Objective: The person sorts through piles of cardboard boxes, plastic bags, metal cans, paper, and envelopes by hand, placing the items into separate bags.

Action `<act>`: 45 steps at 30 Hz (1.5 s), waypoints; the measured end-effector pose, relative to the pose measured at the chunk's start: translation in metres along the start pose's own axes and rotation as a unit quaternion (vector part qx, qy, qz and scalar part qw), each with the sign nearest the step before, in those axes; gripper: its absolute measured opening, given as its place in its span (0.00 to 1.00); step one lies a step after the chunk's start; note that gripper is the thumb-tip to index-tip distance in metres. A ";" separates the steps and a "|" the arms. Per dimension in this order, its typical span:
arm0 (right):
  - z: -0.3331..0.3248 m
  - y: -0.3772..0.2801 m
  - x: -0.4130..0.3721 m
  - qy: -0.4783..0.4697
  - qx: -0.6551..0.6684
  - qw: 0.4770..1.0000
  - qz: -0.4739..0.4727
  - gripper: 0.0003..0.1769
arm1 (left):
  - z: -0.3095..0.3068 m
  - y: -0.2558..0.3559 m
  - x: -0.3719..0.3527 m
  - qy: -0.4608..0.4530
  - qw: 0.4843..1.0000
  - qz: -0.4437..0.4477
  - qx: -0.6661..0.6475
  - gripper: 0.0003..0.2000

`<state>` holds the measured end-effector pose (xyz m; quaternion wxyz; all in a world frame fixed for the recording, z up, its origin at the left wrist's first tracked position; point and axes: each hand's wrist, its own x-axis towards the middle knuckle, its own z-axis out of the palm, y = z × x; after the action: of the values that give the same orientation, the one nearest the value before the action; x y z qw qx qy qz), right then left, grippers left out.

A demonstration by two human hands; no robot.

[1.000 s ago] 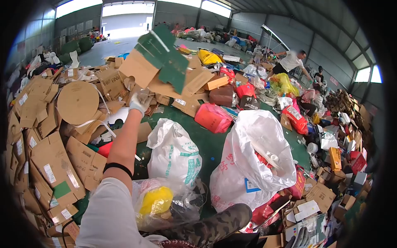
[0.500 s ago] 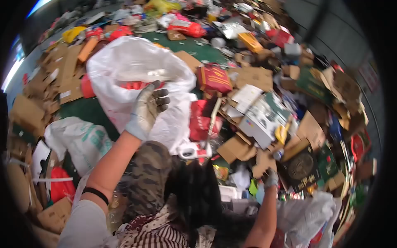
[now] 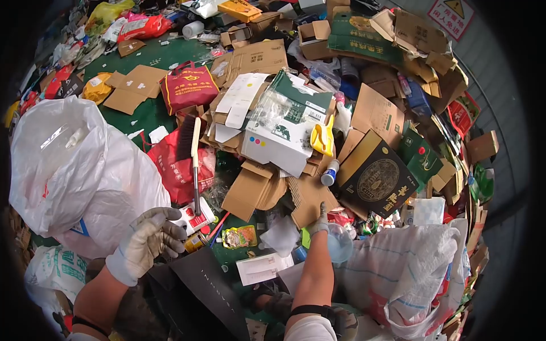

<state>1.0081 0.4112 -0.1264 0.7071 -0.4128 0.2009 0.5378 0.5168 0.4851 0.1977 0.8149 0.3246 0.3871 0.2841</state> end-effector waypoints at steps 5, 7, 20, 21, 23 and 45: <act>0.066 0.021 -0.016 -0.086 -0.058 0.978 -0.182 0.24 | -0.001 -0.008 0.006 -0.047 0.998 -0.039 -0.029 0.17; 0.077 0.016 -0.033 0.002 -0.131 0.968 -0.216 0.23 | 0.002 -0.013 0.006 -0.047 0.998 -0.043 -0.013 0.16; 0.205 -0.029 -0.411 -0.117 -0.421 0.821 -0.369 0.14 | 0.001 -0.044 0.019 -0.020 0.998 0.004 0.063 0.16; 0.207 -0.028 -0.434 -0.133 -0.436 0.812 -0.365 0.15 | 0.005 -0.048 0.020 -0.026 0.995 0.003 0.093 0.17; 0.208 -0.023 -0.476 -0.153 -0.450 0.795 -0.377 0.14 | 0.013 -0.058 0.024 -0.034 0.981 0.021 0.188 0.26; 0.168 0.189 -0.583 -0.202 -0.644 -0.200 -0.711 0.21 | 0.026 0.012 -0.091 -0.229 0.953 0.129 -0.153 0.17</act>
<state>0.6077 0.2143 0.3259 -0.0160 0.4069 0.8223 0.3975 0.4861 0.4196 0.2602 0.8781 0.2997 0.0968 0.3601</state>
